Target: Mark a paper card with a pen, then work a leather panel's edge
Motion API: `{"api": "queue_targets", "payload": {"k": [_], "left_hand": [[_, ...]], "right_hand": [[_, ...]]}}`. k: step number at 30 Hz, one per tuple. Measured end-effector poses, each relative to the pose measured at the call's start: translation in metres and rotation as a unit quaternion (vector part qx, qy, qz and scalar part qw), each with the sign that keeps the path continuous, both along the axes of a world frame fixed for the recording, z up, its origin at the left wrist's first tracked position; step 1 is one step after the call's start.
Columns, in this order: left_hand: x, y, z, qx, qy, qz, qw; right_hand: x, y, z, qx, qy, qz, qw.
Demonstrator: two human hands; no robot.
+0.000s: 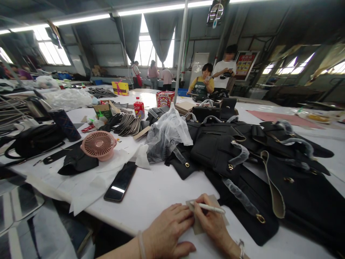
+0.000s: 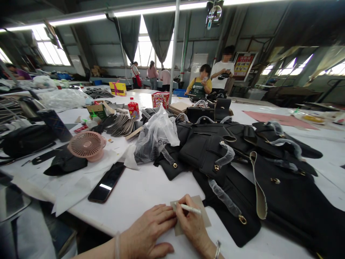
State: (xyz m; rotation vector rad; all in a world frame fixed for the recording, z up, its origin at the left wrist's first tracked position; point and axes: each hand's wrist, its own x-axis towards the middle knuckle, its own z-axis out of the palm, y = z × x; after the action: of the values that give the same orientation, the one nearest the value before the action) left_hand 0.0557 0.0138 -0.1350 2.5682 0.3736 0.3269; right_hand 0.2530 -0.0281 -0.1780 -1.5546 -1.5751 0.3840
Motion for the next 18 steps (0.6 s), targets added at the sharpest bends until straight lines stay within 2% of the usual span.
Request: {"api": "queue_targets", "payload": {"k": [8, 13, 18], "left_hand": [[0.0003, -0.0005, -0.0015, 0.006, 0.004, 0.009, 1.0], [0.0, 0.0001, 0.001, -0.003, -0.001, -0.001, 1.0], [0.0, 0.0003, 0.0021, -0.003, -0.005, 0.0, 1.0]], "right_hand": [[0.0016, 0.0009, -0.0032, 0.005, -0.007, -0.041, 0.999], [-0.0004, 0.0007, 0.0014, 0.0, 0.01, -0.005, 1.0], [-0.0012, 0.0011, 0.0026, -0.004, 0.008, -0.009, 1.0]]}}
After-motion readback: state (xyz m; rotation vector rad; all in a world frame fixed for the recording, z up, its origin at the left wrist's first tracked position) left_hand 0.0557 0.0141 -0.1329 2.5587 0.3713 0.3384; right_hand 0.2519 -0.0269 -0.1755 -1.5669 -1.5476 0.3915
